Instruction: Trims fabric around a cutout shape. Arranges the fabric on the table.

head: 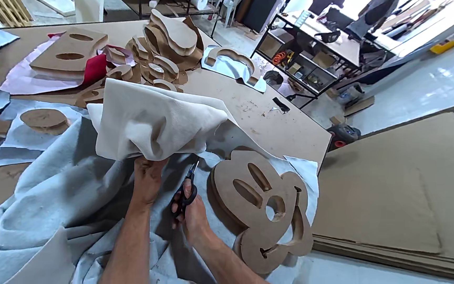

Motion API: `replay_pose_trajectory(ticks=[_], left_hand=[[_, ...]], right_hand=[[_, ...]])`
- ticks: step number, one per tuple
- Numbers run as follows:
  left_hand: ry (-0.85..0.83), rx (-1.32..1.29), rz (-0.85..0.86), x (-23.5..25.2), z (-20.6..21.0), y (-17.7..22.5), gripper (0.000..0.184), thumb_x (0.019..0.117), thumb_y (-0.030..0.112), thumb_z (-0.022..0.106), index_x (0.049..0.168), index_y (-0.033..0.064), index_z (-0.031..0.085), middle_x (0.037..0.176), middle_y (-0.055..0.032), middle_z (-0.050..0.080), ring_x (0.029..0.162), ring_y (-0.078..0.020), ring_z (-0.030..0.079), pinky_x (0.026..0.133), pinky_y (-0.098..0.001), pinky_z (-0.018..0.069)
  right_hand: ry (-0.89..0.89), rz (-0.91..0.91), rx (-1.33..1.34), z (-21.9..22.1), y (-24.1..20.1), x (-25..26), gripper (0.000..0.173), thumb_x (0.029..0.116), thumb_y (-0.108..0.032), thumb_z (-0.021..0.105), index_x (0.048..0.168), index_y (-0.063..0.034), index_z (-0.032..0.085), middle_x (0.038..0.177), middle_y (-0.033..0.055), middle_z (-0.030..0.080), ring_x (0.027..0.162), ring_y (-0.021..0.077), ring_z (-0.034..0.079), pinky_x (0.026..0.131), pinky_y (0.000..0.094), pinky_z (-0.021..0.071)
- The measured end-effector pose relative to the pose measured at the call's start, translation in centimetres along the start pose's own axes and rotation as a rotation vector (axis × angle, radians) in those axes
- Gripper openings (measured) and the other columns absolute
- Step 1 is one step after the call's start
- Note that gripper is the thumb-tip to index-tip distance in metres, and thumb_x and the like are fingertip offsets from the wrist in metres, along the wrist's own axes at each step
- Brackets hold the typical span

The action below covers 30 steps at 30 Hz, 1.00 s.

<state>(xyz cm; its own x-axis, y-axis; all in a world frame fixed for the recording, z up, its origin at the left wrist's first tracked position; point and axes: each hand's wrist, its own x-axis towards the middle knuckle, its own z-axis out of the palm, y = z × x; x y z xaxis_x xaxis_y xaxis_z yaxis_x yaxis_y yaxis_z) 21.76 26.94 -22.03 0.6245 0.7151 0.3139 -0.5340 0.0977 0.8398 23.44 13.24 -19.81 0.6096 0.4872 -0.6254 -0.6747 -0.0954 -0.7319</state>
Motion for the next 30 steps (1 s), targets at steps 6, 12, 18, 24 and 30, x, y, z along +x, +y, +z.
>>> replay_pose_trajectory(ticks=[6, 12, 18, 24, 30], left_hand=[[0.019, -0.014, 0.007, 0.1, -0.2, -0.5, 0.019, 0.1021, 0.011, 0.055, 0.110, 0.0195, 0.070, 0.110, 0.0046, 0.073, 0.108, -0.0121, 0.069, 0.103, -0.0399, 0.0550], [0.036, -0.027, -0.003, -0.1, -0.1, -0.4, 0.020, 0.1006, 0.010, 0.056, 0.113, 0.0198, 0.069, 0.111, 0.0051, 0.073, 0.107, -0.0108, 0.069, 0.102, -0.0374, 0.0555], [0.078, -0.046, -0.037, -0.3, -0.4, -0.9, 0.023, 0.0989, 0.009, 0.057, 0.119, 0.0187, 0.063, 0.113, 0.0041, 0.072, 0.109, -0.0113, 0.068, 0.102, -0.0376, 0.0555], [0.049, -0.015, -0.008, -0.3, -0.3, -0.2, 0.024, 0.0987, 0.007, 0.056, 0.113, 0.0211, 0.068, 0.110, 0.0078, 0.073, 0.106, -0.0081, 0.068, 0.100, -0.0343, 0.0561], [0.015, -0.027, 0.019, 0.1, -0.1, 0.0, 0.024, 0.0993, 0.007, 0.054, 0.113, 0.0222, 0.067, 0.110, 0.0097, 0.072, 0.107, -0.0071, 0.068, 0.101, -0.0340, 0.0552]], right_hand=[[0.054, -0.051, 0.029, 1.0, 0.2, 0.8, 0.052, 0.1125, -0.038, 0.036, 0.081, -0.0018, 0.056, 0.056, 0.0036, 0.055, 0.041, 0.0101, 0.050, 0.038, 0.0244, 0.0449], [0.047, -0.065, 0.086, 1.2, -0.7, 2.5, 0.059, 0.1108, -0.050, 0.029, 0.087, -0.0023, 0.056, 0.061, 0.0052, 0.059, 0.047, 0.0127, 0.056, 0.044, 0.0266, 0.0496], [0.159, -0.076, 0.114, 2.5, -0.9, 3.2, 0.051, 0.1113, -0.041, 0.039, 0.084, -0.0009, 0.055, 0.058, 0.0059, 0.056, 0.042, 0.0123, 0.052, 0.038, 0.0256, 0.0454], [0.123, -0.128, 0.086, 2.6, -1.5, 4.6, 0.063, 0.1069, -0.061, 0.031, 0.081, -0.0091, 0.057, 0.060, 0.0031, 0.055, 0.046, 0.0127, 0.051, 0.045, 0.0277, 0.0479], [0.094, -0.168, 0.080, 2.6, -2.0, 5.6, 0.061, 0.1059, -0.064, 0.026, 0.088, -0.0159, 0.058, 0.065, -0.0005, 0.058, 0.049, 0.0101, 0.052, 0.045, 0.0261, 0.0459]])
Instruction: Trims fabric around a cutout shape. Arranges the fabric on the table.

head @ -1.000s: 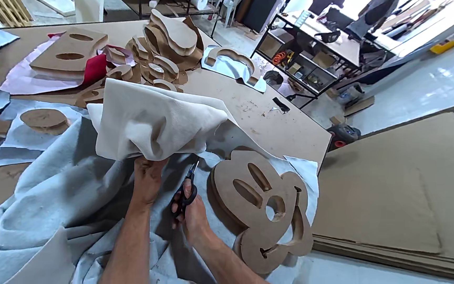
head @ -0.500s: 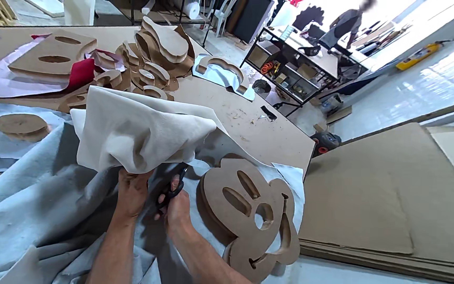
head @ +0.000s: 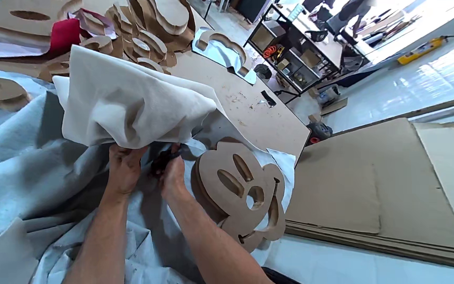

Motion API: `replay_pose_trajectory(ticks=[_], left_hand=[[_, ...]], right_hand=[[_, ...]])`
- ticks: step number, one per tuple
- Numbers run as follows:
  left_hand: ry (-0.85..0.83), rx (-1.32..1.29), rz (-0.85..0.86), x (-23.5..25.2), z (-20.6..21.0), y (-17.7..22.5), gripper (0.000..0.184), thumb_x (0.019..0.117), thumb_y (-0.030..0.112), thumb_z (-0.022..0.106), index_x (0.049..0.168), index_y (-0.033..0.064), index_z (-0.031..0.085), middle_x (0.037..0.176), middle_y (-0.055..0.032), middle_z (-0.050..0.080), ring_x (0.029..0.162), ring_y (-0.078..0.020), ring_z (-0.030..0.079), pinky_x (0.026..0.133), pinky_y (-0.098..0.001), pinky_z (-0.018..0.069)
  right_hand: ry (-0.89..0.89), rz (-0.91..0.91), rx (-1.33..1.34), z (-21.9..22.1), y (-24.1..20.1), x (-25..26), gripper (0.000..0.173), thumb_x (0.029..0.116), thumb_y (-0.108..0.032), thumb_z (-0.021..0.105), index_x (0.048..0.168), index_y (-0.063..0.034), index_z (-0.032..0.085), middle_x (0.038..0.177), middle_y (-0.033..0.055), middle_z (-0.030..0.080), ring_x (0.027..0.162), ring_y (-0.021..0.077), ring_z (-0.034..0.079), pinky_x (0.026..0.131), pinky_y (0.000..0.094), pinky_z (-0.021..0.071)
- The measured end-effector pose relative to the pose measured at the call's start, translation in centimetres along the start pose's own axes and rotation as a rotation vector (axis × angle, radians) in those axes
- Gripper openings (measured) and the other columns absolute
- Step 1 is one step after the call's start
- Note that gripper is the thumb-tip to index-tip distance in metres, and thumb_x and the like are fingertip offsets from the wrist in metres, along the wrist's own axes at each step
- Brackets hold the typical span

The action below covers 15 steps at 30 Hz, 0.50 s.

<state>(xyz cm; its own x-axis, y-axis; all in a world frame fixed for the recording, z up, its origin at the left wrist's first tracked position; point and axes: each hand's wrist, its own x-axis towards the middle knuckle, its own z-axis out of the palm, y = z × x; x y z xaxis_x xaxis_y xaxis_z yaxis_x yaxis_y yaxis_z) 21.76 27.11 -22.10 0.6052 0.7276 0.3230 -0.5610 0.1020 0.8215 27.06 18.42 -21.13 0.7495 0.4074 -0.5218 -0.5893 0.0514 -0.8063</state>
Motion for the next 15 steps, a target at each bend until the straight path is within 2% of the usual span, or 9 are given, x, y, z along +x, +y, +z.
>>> replay_pose_trajectory(ticks=[4, 7, 10, 15], left_hand=[[0.012, 0.001, -0.001, 0.03, -0.07, -0.04, 0.024, 0.0990, 0.007, 0.056, 0.114, 0.0223, 0.066, 0.110, 0.0093, 0.073, 0.106, -0.0074, 0.068, 0.101, -0.0341, 0.0557], [0.021, 0.039, -0.023, -0.23, -0.12, 0.05, 0.027, 0.0994, 0.007, 0.054, 0.120, 0.0202, 0.064, 0.115, 0.0071, 0.071, 0.111, -0.0090, 0.067, 0.103, -0.0344, 0.0542], [0.043, 0.044, -0.029, -0.24, -0.09, -0.19, 0.028, 0.0977, 0.007, 0.054, 0.120, 0.0208, 0.063, 0.113, 0.0078, 0.071, 0.109, -0.0080, 0.067, 0.102, -0.0338, 0.0550], [0.037, 0.034, -0.014, -0.18, -0.33, -0.29, 0.026, 0.0989, 0.009, 0.057, 0.120, 0.0235, 0.064, 0.114, 0.0088, 0.071, 0.110, -0.0080, 0.067, 0.103, -0.0333, 0.0546]], right_hand=[[0.013, 0.011, 0.012, 0.05, -0.18, 0.36, 0.059, 0.1062, -0.063, 0.026, 0.088, -0.0153, 0.056, 0.065, 0.0006, 0.055, 0.048, 0.0105, 0.049, 0.045, 0.0264, 0.0446], [0.075, 0.008, -0.004, 0.35, -0.05, 0.56, 0.058, 0.1074, -0.060, 0.032, 0.087, -0.0120, 0.057, 0.064, 0.0016, 0.054, 0.046, 0.0110, 0.047, 0.044, 0.0263, 0.0441], [0.122, 0.014, 0.005, 0.61, 0.03, 0.69, 0.055, 0.1086, -0.054, 0.036, 0.084, -0.0098, 0.057, 0.062, 0.0025, 0.054, 0.043, 0.0113, 0.046, 0.041, 0.0261, 0.0441], [-0.011, 0.041, 0.033, 0.27, -0.03, 0.78, 0.065, 0.1064, -0.064, 0.022, 0.088, -0.0118, 0.057, 0.064, 0.0036, 0.058, 0.048, 0.0131, 0.050, 0.045, 0.0284, 0.0455]])
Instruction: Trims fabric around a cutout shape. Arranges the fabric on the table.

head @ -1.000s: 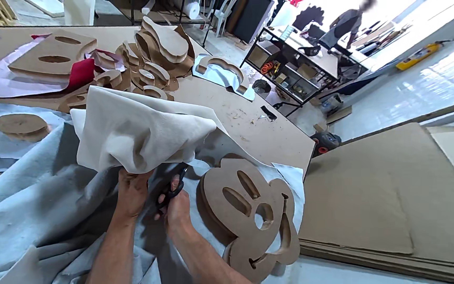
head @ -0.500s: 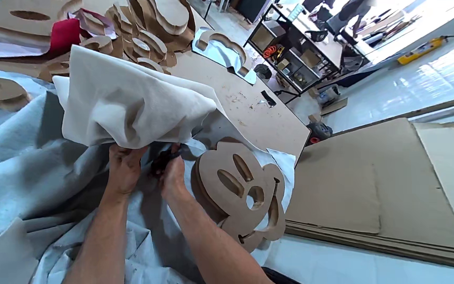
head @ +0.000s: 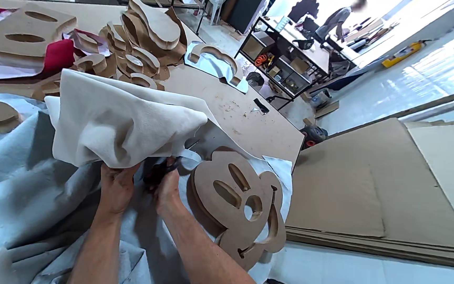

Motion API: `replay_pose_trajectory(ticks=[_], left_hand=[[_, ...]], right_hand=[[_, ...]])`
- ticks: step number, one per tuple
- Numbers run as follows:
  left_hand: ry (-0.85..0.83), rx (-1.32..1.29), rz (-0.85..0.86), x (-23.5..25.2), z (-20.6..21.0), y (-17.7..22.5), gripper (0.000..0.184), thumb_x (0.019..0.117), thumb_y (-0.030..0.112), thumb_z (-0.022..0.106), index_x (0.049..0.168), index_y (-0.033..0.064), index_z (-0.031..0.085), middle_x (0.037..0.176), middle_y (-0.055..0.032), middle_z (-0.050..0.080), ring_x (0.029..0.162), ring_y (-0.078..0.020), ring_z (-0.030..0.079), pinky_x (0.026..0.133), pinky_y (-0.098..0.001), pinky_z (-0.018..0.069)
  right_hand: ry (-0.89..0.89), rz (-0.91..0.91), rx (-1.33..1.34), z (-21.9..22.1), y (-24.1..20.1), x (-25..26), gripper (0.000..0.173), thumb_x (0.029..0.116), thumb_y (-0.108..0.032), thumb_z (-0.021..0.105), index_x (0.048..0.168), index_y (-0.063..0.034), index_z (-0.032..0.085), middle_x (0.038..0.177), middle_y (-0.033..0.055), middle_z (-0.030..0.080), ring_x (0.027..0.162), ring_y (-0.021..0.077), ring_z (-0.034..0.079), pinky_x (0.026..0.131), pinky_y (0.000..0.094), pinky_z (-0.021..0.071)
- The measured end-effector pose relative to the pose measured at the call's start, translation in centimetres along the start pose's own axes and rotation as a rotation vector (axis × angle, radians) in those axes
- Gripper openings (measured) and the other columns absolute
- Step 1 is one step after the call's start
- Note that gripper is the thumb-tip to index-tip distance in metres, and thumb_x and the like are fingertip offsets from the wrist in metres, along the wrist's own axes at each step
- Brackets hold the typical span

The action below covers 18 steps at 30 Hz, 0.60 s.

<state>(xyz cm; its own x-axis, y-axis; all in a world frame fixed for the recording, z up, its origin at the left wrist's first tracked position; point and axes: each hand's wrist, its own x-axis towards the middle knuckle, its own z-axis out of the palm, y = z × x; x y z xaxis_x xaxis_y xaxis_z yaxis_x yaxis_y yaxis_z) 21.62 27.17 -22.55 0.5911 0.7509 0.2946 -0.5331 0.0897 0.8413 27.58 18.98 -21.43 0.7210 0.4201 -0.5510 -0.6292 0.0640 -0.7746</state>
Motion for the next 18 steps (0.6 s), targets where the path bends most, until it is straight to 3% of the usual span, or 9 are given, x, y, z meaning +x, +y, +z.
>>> replay_pose_trajectory(ticks=[4, 13, 16, 18], left_hand=[[0.004, 0.029, 0.006, 0.0, 0.0, -0.2, 0.023, 0.0988, 0.012, 0.058, 0.119, 0.0224, 0.064, 0.113, 0.0082, 0.072, 0.109, -0.0089, 0.068, 0.101, -0.0352, 0.0558], [0.004, 0.035, -0.015, -0.2, -0.2, -0.4, 0.028, 0.0988, 0.008, 0.055, 0.123, 0.0218, 0.060, 0.115, 0.0087, 0.070, 0.111, -0.0084, 0.067, 0.102, -0.0343, 0.0550], [0.010, 0.023, -0.005, -0.1, -0.1, -0.1, 0.028, 0.0989, 0.007, 0.055, 0.123, 0.0209, 0.060, 0.115, 0.0077, 0.070, 0.112, -0.0094, 0.066, 0.103, -0.0351, 0.0543], [0.008, 0.026, 0.005, -0.1, -0.1, 0.0, 0.027, 0.0992, 0.008, 0.056, 0.123, 0.0209, 0.060, 0.115, 0.0073, 0.070, 0.112, -0.0099, 0.067, 0.103, -0.0352, 0.0546]], right_hand=[[0.021, 0.016, 0.032, 0.3, -0.3, -0.4, 0.065, 0.1065, -0.063, 0.022, 0.087, -0.0117, 0.057, 0.063, 0.0043, 0.058, 0.048, 0.0140, 0.051, 0.045, 0.0296, 0.0448], [0.194, -0.061, -0.041, 1.7, -0.1, -0.2, 0.043, 0.1100, -0.039, 0.038, 0.086, -0.0112, 0.060, 0.063, 0.0027, 0.055, 0.049, 0.0135, 0.051, 0.045, 0.0302, 0.0444], [0.212, -0.072, -0.043, 1.8, 0.0, 0.0, 0.042, 0.1095, -0.037, 0.040, 0.083, -0.0113, 0.060, 0.062, 0.0026, 0.055, 0.048, 0.0128, 0.050, 0.044, 0.0292, 0.0429], [0.181, -0.054, 0.007, 2.0, 0.1, 0.0, 0.041, 0.1099, -0.039, 0.039, 0.089, -0.0111, 0.059, 0.064, 0.0032, 0.056, 0.049, 0.0130, 0.051, 0.045, 0.0292, 0.0442]])
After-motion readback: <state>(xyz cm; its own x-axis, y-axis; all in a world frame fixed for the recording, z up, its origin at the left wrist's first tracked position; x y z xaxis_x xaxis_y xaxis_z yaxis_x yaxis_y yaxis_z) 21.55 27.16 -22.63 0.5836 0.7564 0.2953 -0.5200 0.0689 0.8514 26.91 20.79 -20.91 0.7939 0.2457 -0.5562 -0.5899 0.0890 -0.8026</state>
